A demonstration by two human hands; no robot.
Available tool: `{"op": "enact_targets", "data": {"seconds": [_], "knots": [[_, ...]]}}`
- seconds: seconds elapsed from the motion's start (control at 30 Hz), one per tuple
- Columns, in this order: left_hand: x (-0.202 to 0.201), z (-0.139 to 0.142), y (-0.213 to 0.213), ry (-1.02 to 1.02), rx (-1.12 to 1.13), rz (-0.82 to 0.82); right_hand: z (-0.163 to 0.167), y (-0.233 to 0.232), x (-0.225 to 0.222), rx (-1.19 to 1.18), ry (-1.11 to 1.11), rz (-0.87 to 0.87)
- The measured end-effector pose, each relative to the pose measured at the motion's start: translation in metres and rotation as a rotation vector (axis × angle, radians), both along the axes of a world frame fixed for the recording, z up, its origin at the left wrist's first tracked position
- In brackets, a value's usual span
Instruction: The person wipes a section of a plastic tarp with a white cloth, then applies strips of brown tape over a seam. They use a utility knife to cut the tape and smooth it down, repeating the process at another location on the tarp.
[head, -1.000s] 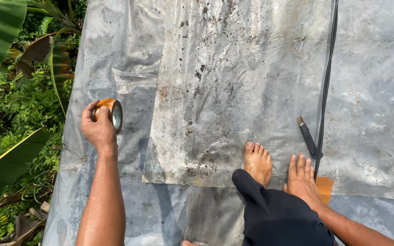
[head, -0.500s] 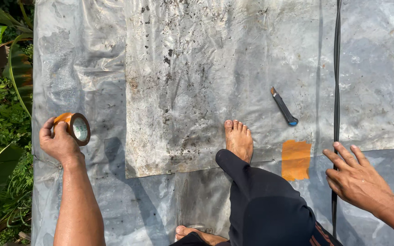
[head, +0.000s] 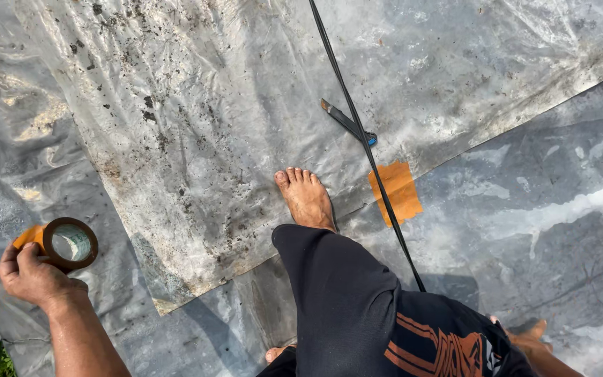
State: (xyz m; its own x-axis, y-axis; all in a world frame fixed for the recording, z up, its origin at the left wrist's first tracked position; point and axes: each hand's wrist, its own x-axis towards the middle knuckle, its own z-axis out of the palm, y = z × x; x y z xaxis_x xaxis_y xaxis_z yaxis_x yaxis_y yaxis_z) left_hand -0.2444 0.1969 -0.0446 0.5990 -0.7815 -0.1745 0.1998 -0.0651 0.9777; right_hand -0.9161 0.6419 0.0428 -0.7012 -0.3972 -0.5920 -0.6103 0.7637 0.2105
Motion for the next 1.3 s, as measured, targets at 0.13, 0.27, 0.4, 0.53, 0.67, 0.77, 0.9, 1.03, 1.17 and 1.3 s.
{"op": "enact_targets", "data": {"seconds": [0.13,0.27,0.4,0.53,0.67,0.77,0.9,1.03,1.17,1.3], "knots": [[-0.005,0.005,-0.011,0.071,0.020,0.032,-0.070,-0.143,0.135,-0.346,0.015,0.591],[-0.004,0.012,-0.017,0.134,0.004,0.080,-0.130,-0.304,0.217,-0.498,0.188,0.915],[0.016,0.016,-0.018,0.020,0.013,0.126,-0.123,-0.355,0.272,-0.543,0.242,1.108],[0.049,0.013,-0.015,-0.056,-0.062,0.196,-0.055,-0.361,0.279,-0.374,0.142,1.307],[0.079,0.013,-0.009,-0.088,-0.094,0.241,-0.031,-0.383,0.258,-0.095,0.117,1.507],[0.103,0.023,0.006,-0.062,-0.127,0.243,-0.034,-0.401,0.277,0.096,0.110,1.636],[0.135,0.036,0.059,-0.103,-0.192,0.200,0.022,-0.426,0.330,0.176,0.018,1.746],[0.143,0.028,0.152,-0.121,-0.181,0.209,0.049,-0.464,0.353,0.059,-0.250,1.876],[0.116,0.011,0.261,-0.060,-0.059,0.373,-0.102,-0.452,0.380,-0.179,-0.602,2.038],[0.077,-0.006,0.353,0.044,0.066,0.598,-0.193,-0.416,0.396,-0.390,-0.494,2.076]]}}
